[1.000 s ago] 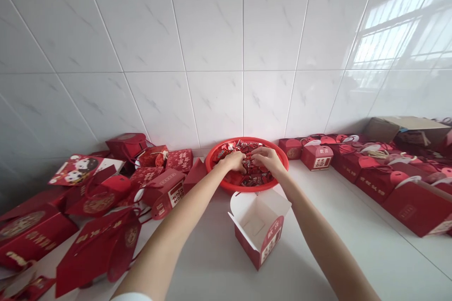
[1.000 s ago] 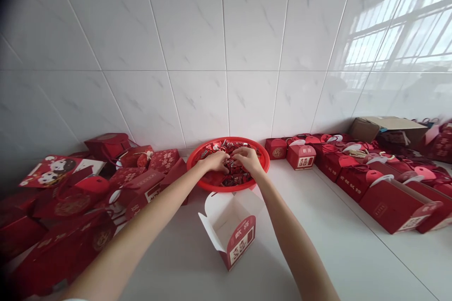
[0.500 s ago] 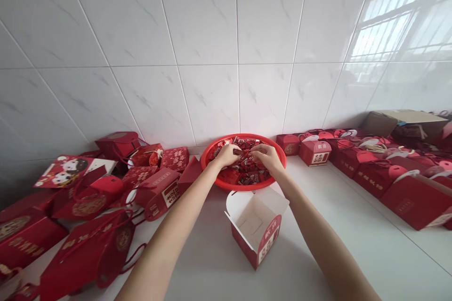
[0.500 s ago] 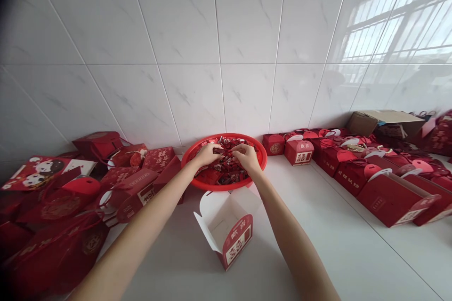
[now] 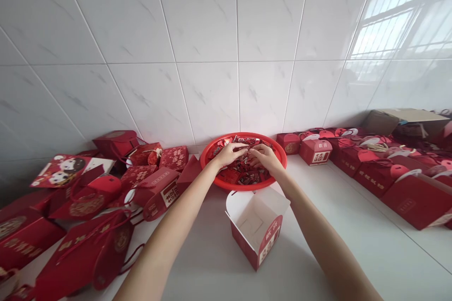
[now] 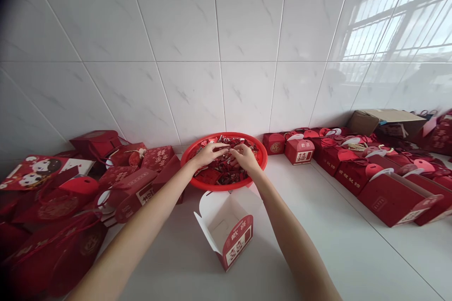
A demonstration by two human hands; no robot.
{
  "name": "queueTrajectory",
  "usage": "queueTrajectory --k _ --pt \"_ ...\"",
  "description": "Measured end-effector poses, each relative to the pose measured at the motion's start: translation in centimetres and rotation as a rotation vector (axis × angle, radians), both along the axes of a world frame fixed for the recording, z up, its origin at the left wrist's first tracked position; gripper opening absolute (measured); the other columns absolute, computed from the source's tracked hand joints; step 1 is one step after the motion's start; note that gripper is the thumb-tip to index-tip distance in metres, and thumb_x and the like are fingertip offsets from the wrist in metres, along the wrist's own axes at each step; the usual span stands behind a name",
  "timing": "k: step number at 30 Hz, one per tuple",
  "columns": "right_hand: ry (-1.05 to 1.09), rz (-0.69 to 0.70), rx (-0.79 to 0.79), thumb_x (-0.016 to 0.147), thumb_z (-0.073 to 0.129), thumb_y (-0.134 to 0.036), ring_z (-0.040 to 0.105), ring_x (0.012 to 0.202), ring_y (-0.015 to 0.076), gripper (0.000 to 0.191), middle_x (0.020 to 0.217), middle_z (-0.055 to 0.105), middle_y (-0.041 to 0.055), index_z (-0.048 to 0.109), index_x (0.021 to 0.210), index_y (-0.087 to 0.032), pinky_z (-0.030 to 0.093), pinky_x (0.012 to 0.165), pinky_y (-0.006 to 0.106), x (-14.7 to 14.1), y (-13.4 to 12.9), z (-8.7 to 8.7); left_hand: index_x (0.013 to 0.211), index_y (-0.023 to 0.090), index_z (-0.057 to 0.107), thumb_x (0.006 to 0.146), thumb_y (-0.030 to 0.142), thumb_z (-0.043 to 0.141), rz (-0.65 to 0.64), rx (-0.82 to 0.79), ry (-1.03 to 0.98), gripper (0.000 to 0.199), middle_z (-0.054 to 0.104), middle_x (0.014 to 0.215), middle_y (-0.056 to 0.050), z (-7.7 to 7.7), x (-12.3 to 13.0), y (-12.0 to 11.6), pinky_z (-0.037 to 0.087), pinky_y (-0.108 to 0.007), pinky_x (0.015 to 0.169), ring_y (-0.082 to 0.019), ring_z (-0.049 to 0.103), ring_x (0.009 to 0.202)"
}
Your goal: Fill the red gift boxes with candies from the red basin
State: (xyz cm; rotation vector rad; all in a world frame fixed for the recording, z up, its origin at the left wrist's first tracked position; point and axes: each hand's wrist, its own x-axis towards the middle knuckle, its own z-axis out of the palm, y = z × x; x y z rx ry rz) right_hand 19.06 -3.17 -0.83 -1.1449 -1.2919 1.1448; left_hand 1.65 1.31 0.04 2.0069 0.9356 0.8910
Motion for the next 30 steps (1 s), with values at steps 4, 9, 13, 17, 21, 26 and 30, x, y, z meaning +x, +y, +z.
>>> queueTrajectory --k 4,9,13,17,21,26,30 --pt "0.057 0.001 0.0 0.08 0.077 -0.035 0.07 0.055 0.0188 0.024 0.062 0.07 0.0011 0.057 0.081 -0.022 0.056 0.05 0.027 0.0 -0.1 0.0 0.111 0.017 0.075 0.076 0.037 0.076 -0.076 0.006 0.022 0.041 0.077 0.11 -0.011 -0.2 0.1 -0.1 0.053 -0.041 0.097 -0.027 0.07 0.104" --pt "0.24 -0.065 0.077 0.059 0.085 -0.02 0.068 0.055 0.0168 0.033 0.066 0.07 -0.0021 0.061 0.082 -0.022 0.057 0.052 0.028 0.4 -0.1 -0.1 0.128 0.018 0.067 0.072 0.011 0.067 -0.07 0.035 0.135 0.057 0.074 0.119 -0.01 -0.7 0.3 0.5 0.054 -0.035 0.095 -0.023 0.07 0.107" --pt "0.4 -0.206 0.047 0.053 0.08 -0.017 0.065 0.057 0.0154 0.027 0.068 0.069 -0.0031 0.065 0.075 -0.021 0.054 0.05 0.027 0.8 0.1 0.2 0.124 0.017 0.069 0.074 0.008 0.061 0.036 0.069 0.312 0.051 0.075 0.113 -0.01 -1.2 0.0 1.3 0.055 -0.034 0.09 -0.023 0.07 0.102" --pt "0.459 -0.187 0.032 0.054 0.076 -0.023 0.064 0.062 0.0159 0.015 0.068 0.07 -0.0006 0.066 0.064 -0.021 0.052 0.051 0.026 1.1 0.2 0.4 0.098 0.023 0.078 0.062 0.012 0.076 0.046 0.083 0.551 0.038 0.077 0.102 -0.005 -1.5 0.0 1.5 0.053 -0.033 0.086 -0.027 0.07 0.095" --pt "0.522 -0.205 0.034 0.053 0.077 -0.027 0.062 0.065 0.0158 0.014 0.067 0.068 -0.0015 0.066 0.06 -0.022 0.052 0.054 0.026 1.3 0.3 0.3 0.09 0.025 0.078 0.06 0.011 0.076 0.029 0.105 0.684 0.033 0.077 0.098 -0.005 -1.4 0.7 1.2 0.051 -0.03 0.079 -0.027 0.07 0.091" --pt "0.562 -0.23 0.021 0.054 0.076 -0.031 0.059 0.058 0.0155 0.017 0.061 0.066 -0.0031 0.065 0.063 -0.023 0.051 0.049 0.027 1.3 0.6 0.2 0.079 0.024 0.078 0.074 0.018 0.07 0.003 0.13 0.677 0.011 0.078 0.093 -0.003 -0.9 0.6 0.9 0.049 -0.028 0.08 -0.023 0.07 0.087" --pt "0.567 -0.228 0.014 0.056 0.073 -0.033 0.06 0.056 0.0181 0.016 0.062 0.068 -0.0008 0.063 0.065 -0.023 0.049 0.044 0.029 1.2 0.7 0.3 0.086 0.021 0.078 0.087 0.028 0.06 0.025 0.145 0.545 0.019 0.078 0.092 -0.005 -0.8 0.2 0.9 0.048 -0.031 0.085 -0.023 0.069 0.088"
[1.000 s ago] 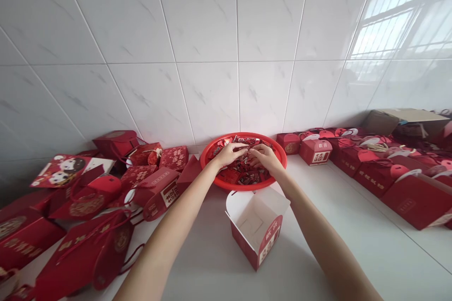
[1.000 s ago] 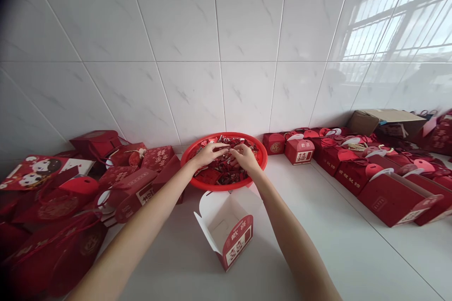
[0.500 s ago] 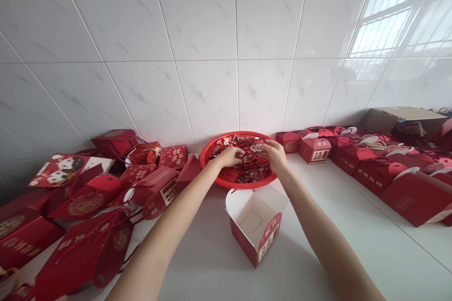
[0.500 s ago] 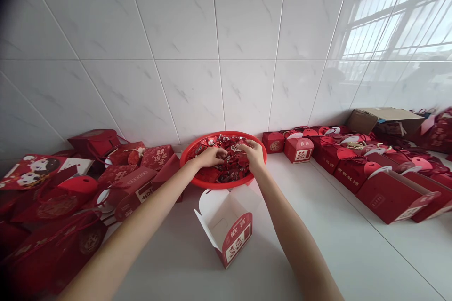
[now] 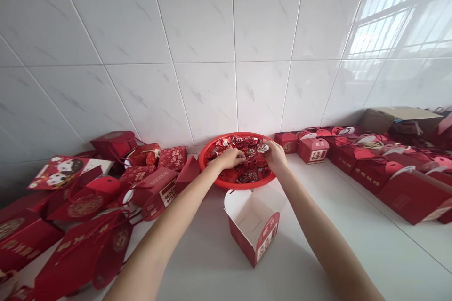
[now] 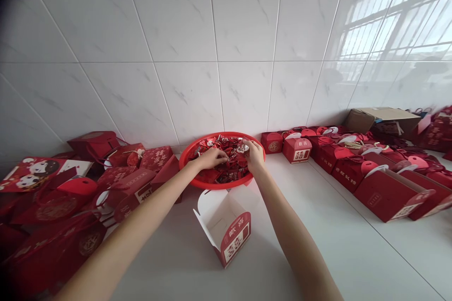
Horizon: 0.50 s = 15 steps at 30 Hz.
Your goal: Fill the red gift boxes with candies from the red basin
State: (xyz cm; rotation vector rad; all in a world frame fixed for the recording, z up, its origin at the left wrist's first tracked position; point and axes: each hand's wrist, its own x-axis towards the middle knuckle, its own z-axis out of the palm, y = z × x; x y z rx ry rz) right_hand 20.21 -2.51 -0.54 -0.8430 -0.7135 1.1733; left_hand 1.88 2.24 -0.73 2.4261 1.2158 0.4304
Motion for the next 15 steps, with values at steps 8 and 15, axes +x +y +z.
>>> queueTrajectory --k 8,15 --pt "-0.08 0.028 -0.012 0.065 0.074 -0.032 0.063 0.06 0.0186 0.017 0.063 0.068 -0.0009 0.059 0.068 -0.024 0.053 0.047 0.028 0.0 -0.4 0.2 0.089 0.017 0.075 0.089 0.057 0.054 0.065 -0.01 -0.363 0.045 0.075 0.092 -0.006 0.2 -0.1 -0.1 0.051 -0.031 0.081 -0.023 0.067 0.087" --pt "-0.231 0.174 -0.047 0.068 0.083 -0.035 0.062 0.055 0.0148 0.025 0.069 0.066 -0.0016 0.064 0.079 -0.023 0.054 0.043 0.025 -0.8 -1.3 0.7 0.085 0.016 0.072 0.084 0.063 0.058 0.024 -0.052 -0.503 0.049 0.073 0.088 -0.005 0.7 0.1 -0.7 0.05 -0.03 0.08 -0.021 0.065 0.086"
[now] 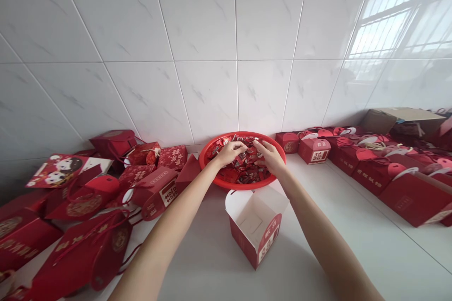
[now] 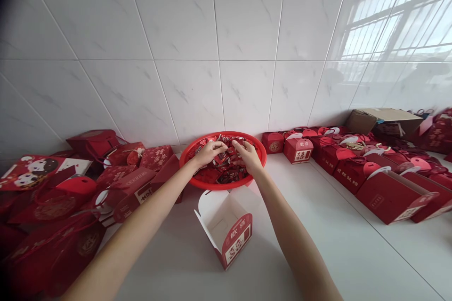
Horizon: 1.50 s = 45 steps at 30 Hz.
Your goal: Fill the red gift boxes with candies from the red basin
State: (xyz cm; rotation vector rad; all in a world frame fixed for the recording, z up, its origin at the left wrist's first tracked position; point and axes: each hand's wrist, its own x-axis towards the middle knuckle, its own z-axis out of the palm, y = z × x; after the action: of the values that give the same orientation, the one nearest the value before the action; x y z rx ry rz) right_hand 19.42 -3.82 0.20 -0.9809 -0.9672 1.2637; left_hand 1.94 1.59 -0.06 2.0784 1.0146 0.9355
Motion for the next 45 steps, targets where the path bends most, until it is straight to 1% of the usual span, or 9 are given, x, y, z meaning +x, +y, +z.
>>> queueTrajectory --k 4,9,14,21,26,32,37,42,45 --pt "-0.105 0.156 0.011 0.062 0.088 -0.026 0.063 0.054 0.0139 0.03 0.062 0.063 -0.0026 0.062 0.076 -0.02 0.052 0.041 0.021 -0.1 -0.4 0.1 0.091 0.015 0.073 0.085 0.057 0.061 -0.03 -0.026 -0.019 0.044 0.074 0.092 -0.007 -0.1 0.0 -0.1 0.051 -0.032 0.082 -0.022 0.066 0.089" --pt "0.023 0.037 -0.009 0.069 0.079 -0.02 0.067 0.055 0.0153 0.023 0.068 0.069 -0.002 0.061 0.083 -0.02 0.055 0.044 0.023 0.1 -0.2 0.1 0.107 0.016 0.073 0.091 0.035 0.057 -0.002 -0.03 -0.055 0.029 0.074 0.113 -0.007 -0.2 0.1 0.1 0.048 -0.034 0.097 -0.023 0.065 0.109" --pt "0.106 0.041 -0.035 0.072 0.075 -0.017 0.069 0.058 0.015 0.014 0.079 0.071 0.0009 0.062 0.077 -0.019 0.06 0.05 0.025 0.3 -0.1 0.3 0.107 0.018 0.073 0.091 0.026 0.057 0.033 -0.015 -0.085 0.024 0.074 0.114 -0.007 -0.2 0.0 0.3 0.048 -0.036 0.102 -0.024 0.065 0.112" --pt "0.145 0.068 -0.057 0.064 0.079 -0.017 0.07 0.066 0.0174 0.017 0.079 0.068 0.0023 0.063 0.07 -0.02 0.062 0.056 0.027 0.7 0.2 0.1 0.102 0.017 0.072 0.091 0.042 0.058 0.121 0.056 -0.204 0.03 0.075 0.11 -0.009 0.1 0.5 0.6 0.05 -0.036 0.098 -0.024 0.066 0.108" --pt "0.162 0.068 -0.067 0.059 0.084 -0.019 0.067 0.065 0.0155 0.023 0.077 0.068 0.0003 0.066 0.073 -0.021 0.061 0.053 0.024 0.6 0.3 0.0 0.097 0.015 0.073 0.079 0.049 0.071 0.02 0.05 -0.249 0.038 0.077 0.103 -0.01 0.9 2.1 -0.3 0.053 -0.036 0.093 -0.025 0.069 0.1" --pt "0.197 0.036 -0.027 0.061 0.085 -0.019 0.065 0.06 0.014 0.023 0.074 0.068 0.0007 0.066 0.075 -0.02 0.057 0.047 0.022 0.7 0.7 -0.3 0.097 0.014 0.076 0.084 0.051 0.064 -0.053 -0.004 -0.265 0.041 0.078 0.103 -0.01 1.9 3.0 0.0 0.054 -0.036 0.093 -0.025 0.07 0.1" --pt "0.261 -0.098 0.005 0.062 0.083 -0.025 0.06 0.055 0.0124 0.026 0.071 0.068 -0.0003 0.061 0.074 -0.021 0.048 0.04 0.021 1.3 1.4 -0.7 0.101 0.016 0.076 0.088 0.046 0.058 0.068 -0.042 -0.155 0.037 0.077 0.101 -0.008 1.7 1.9 3.2 0.054 -0.036 0.089 -0.022 0.07 0.093" --pt "0.286 -0.101 0.003 0.064 0.078 -0.03 0.052 0.048 0.0108 0.019 0.064 0.062 -0.0018 0.062 0.072 -0.022 0.046 0.039 0.023 1.5 1.6 -0.8 0.064 0.02 0.074 0.064 0.02 0.074 0.128 -0.107 0.162 0.001 0.076 0.074 -0.004 0.9 -0.3 4.7 0.053 -0.033 0.079 -0.023 0.069 0.077" --pt "0.301 -0.097 0.004 0.063 0.077 -0.029 0.051 0.048 0.0099 0.019 0.065 0.062 -0.0021 0.063 0.072 -0.021 0.044 0.039 0.022 1.4 1.6 -0.8 0.063 0.022 0.075 0.055 0.01 0.073 0.083 -0.164 0.338 0.015 0.076 0.068 -0.002 0.7 -1.0 4.1 0.052 -0.03 0.069 -0.022 0.069 0.069"
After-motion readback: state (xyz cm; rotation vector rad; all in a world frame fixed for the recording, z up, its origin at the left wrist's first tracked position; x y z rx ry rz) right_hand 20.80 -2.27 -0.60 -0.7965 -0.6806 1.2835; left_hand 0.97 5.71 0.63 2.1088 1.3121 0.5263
